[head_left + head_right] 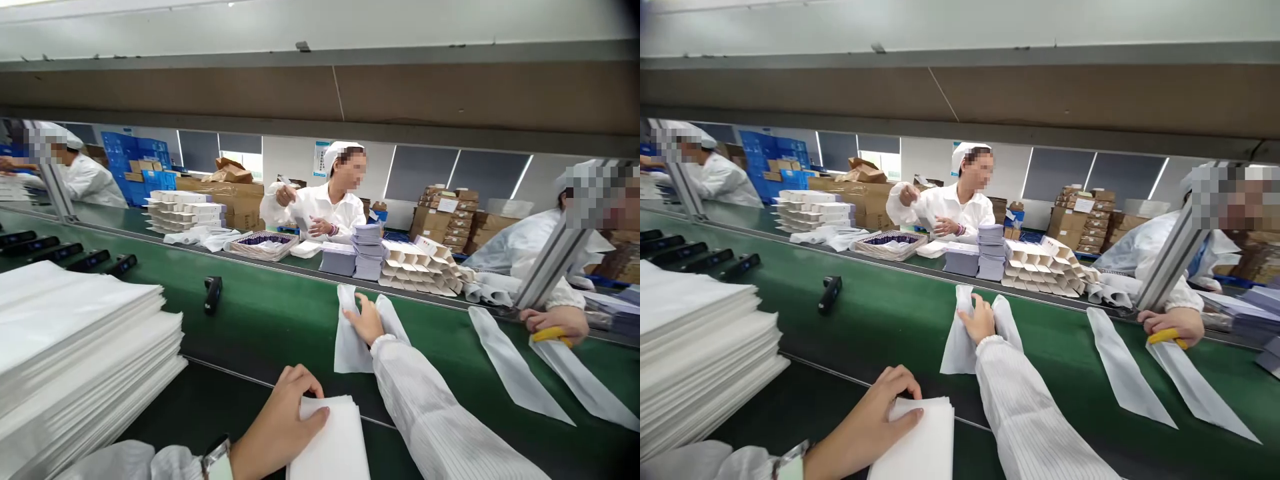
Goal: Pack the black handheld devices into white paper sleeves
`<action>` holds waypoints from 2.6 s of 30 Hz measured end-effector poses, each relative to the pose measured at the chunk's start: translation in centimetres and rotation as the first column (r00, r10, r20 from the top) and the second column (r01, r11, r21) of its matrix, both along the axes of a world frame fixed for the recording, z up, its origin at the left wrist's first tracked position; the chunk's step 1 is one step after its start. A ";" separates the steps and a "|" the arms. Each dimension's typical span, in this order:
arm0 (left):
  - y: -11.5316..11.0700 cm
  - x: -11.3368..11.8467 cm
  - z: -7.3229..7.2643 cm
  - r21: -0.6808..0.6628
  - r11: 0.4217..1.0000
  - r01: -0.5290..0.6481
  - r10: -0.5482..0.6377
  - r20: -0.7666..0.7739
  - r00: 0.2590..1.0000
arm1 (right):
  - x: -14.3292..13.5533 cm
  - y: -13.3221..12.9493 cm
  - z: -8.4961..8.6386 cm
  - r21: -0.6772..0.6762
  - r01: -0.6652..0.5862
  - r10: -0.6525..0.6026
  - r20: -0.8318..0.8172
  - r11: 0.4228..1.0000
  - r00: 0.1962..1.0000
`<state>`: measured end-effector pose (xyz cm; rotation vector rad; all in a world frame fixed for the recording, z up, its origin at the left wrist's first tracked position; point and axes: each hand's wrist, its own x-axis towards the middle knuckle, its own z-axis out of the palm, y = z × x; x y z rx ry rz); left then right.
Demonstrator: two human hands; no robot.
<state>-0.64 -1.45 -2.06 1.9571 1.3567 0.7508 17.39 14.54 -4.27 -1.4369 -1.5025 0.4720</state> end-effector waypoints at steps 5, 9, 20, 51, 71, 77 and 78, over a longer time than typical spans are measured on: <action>0.7 -0.4 -0.4 -0.005 1.000 0.013 -0.013 0.022 1.000 | -0.7 -4.4 1.1 0.223 -0.142 0.117 0.121 0.964 0.986; 0.6 -0.6 -0.8 0.006 0.999 0.034 -0.035 0.064 0.997 | -2.3 -10.6 1.2 0.079 -0.488 0.482 0.081 0.869 0.872; 0.7 -0.6 -1.0 0.018 0.999 -0.026 0.022 0.210 0.977 | -2.1 -14.2 0.1 -0.052 -0.580 0.581 0.007 0.813 0.814; 0.4 -0.9 -0.3 -0.006 0.990 0.142 -0.129 0.390 0.912 | -2.4 -13.9 0.2 -0.049 -0.564 0.565 0.146 0.824 0.812; 0.4 -0.9 -0.4 -0.141 0.956 0.256 -0.121 0.606 0.786 | -2.0 -13.7 0.7 -0.063 -0.668 0.656 -0.141 0.741 0.742; 0.3 -1.2 -0.2 -0.162 0.945 0.285 -0.117 0.645 0.755 | -2.5 -13.4 0.1 -0.092 -0.581 0.577 -0.062 0.809 0.814; 0.3 -1.2 -0.2 -0.163 0.945 0.285 -0.118 0.643 0.757 | -2.5 -13.4 -0.1 -0.101 -0.557 0.557 -0.034 0.824 0.830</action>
